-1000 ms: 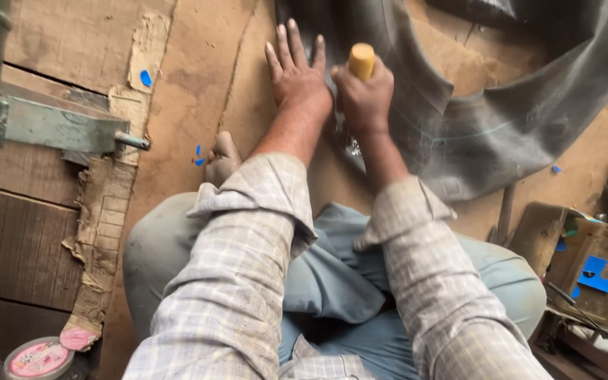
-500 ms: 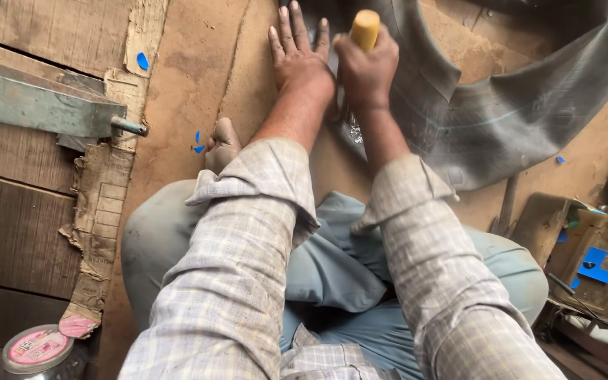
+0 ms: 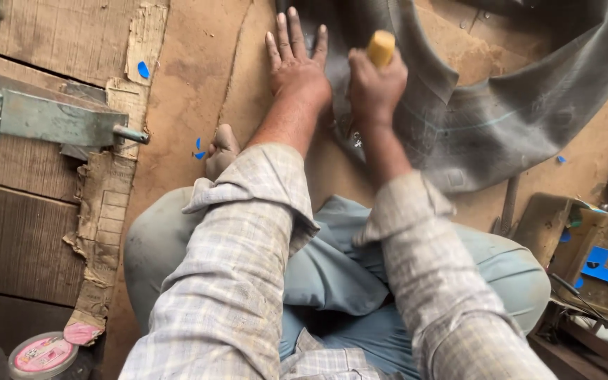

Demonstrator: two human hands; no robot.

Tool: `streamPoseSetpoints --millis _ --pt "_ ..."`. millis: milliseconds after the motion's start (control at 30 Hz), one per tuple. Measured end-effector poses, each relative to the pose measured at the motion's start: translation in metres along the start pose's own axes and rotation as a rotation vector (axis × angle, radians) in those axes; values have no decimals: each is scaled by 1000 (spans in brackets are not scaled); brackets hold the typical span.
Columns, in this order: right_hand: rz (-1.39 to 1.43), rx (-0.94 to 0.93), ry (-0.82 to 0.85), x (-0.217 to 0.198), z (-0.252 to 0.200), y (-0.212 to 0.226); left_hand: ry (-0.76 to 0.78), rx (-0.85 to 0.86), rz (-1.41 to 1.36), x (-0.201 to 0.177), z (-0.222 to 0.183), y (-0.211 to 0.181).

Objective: The person sits on the floor with a rubber tire inner tube. They mark the tube with a yellow marker, press a patch onto the puncture area, and use a red electric grinder to buff the rubber surface around the patch, repositioning the tube as they work.

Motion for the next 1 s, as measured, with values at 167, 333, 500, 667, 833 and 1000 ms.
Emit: streamPoseSetpoints --millis 167,333,500,667,833,1000 --pt "-6 -66 -209 -24 12 -19 65 24 -52 -31 -46 0" --pt "-41 36 -266 -25 24 -32 56 9 -23 -21 -25 1" --pt "53 187 -250 -29 28 -28 -14 20 9 -9 -10 -3" --pt "-39 104 -221 -28 20 -33 70 34 -22 -35 -42 2" --pt "46 241 -236 -41 25 -69 -110 43 -74 -5 -19 -5" --pt "-247 -74 -284 -34 25 -32 -91 -1 -5 -7 -9 -3"
Point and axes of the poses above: each hand's wrist, its own z-axis towards the middle knuckle, its own x-axis out of the palm, y = z × x, the point moved 8 cm from there along z, towards the middle knuckle, and after that the axes turned 1 degree about -y, right-handed, at the moved point
